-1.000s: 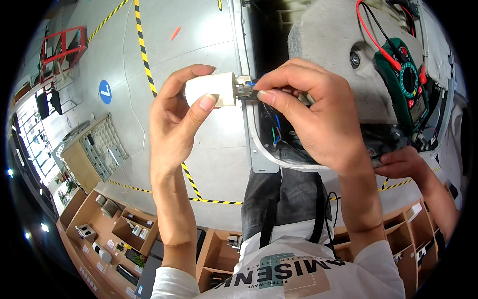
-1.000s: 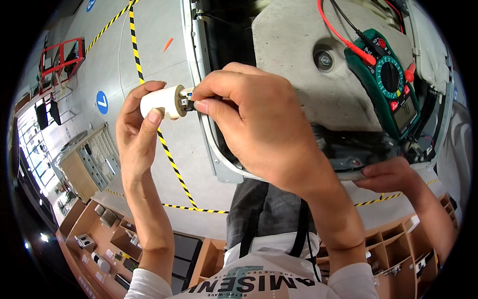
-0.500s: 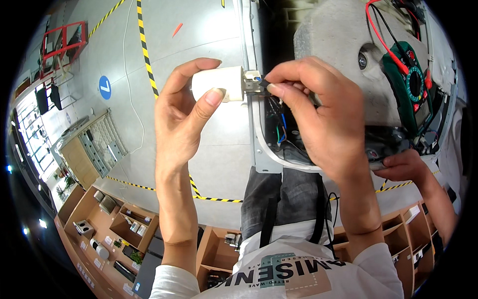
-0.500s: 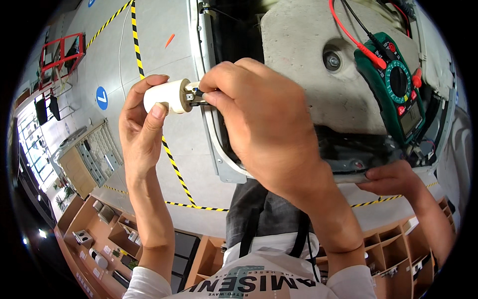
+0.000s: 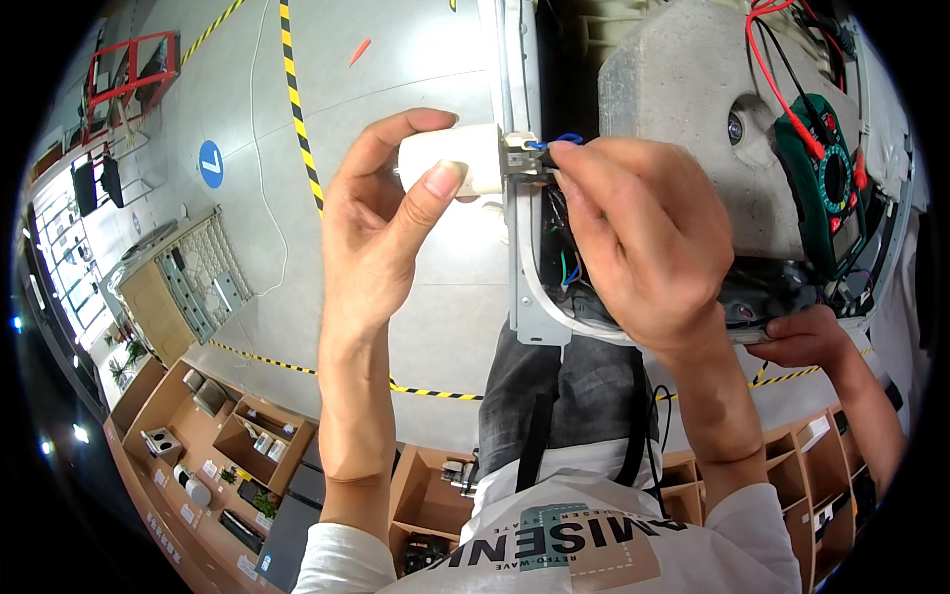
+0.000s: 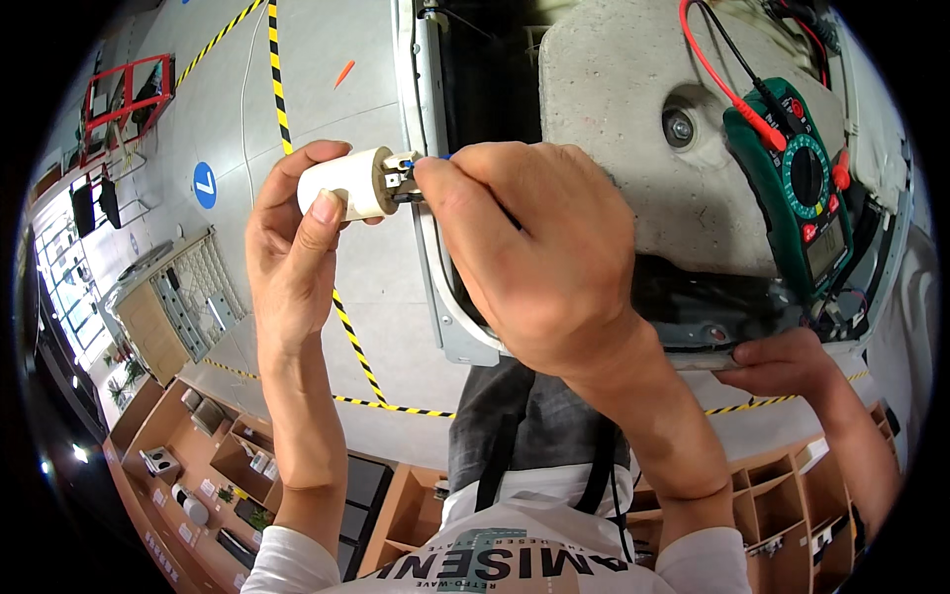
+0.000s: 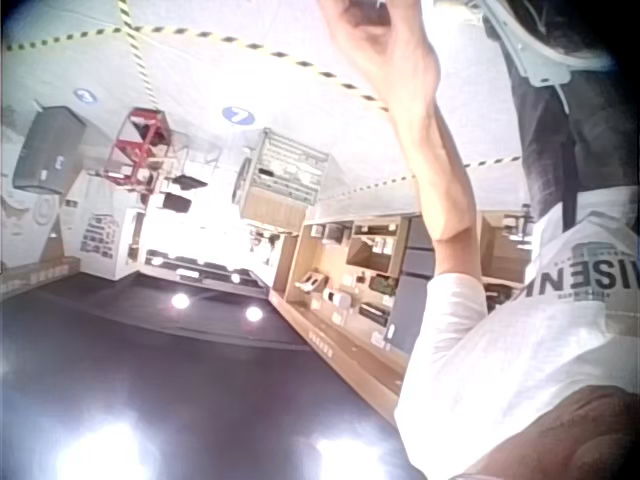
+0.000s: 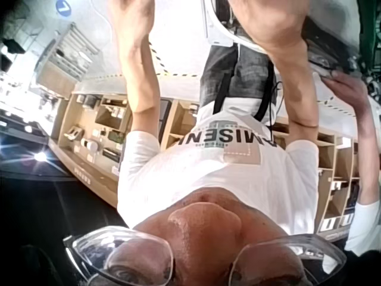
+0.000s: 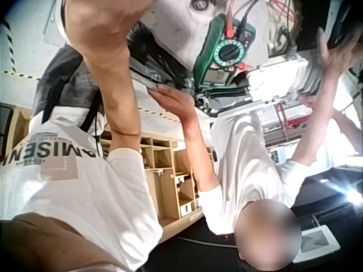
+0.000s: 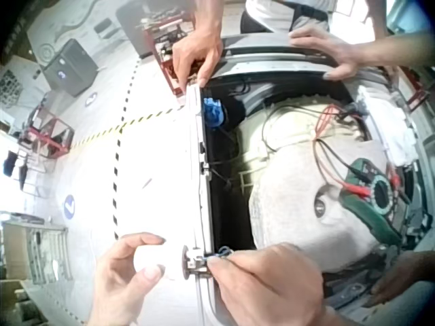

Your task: The person disconnects and reconnects electrical connectors from a washing machine component, then uses a multimeter to test electrical leads while another person assists by holding parts of the machine.

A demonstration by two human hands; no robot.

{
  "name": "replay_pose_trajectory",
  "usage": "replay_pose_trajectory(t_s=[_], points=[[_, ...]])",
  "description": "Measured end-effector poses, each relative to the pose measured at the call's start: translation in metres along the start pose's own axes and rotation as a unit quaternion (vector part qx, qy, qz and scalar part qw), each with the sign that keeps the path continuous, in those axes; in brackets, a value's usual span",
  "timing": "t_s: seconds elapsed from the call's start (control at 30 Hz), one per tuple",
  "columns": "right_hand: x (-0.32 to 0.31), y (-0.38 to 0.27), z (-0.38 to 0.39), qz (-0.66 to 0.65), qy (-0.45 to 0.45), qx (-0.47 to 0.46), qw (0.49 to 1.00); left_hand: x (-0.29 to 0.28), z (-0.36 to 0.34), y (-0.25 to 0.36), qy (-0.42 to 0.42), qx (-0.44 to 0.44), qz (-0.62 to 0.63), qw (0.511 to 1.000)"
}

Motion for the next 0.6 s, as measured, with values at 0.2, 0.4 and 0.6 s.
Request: replay_pose_trajectory(t_s=[0.2,0.4,0.6], points=[[0.0,0.003,0.001,-0.004,0.019,-0.047,0.999,-0.002,0.001,-0.004,-0.006,-0.003,-0.005,1.0],[0.008,0.013,0.001,0.009,0.05,-0.105,0.993,-0.001,0.002,0.0,-0.008,0.001,-0.005,1.0],[0.008,0.011,0.0,0.023,0.04,-0.095,0.994,0.0,0.001,0.0,-0.008,0.014,-0.009,1.0]])
Point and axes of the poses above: each hand's wrist, its own z-axis away from the middle knuckle, its own x-axis out of the palm, y = z × x, the point moved 1 cm from there along -z, towards the middle knuckle, and after that the axes turned 2 degrees about -x, right-handed, at the moved point
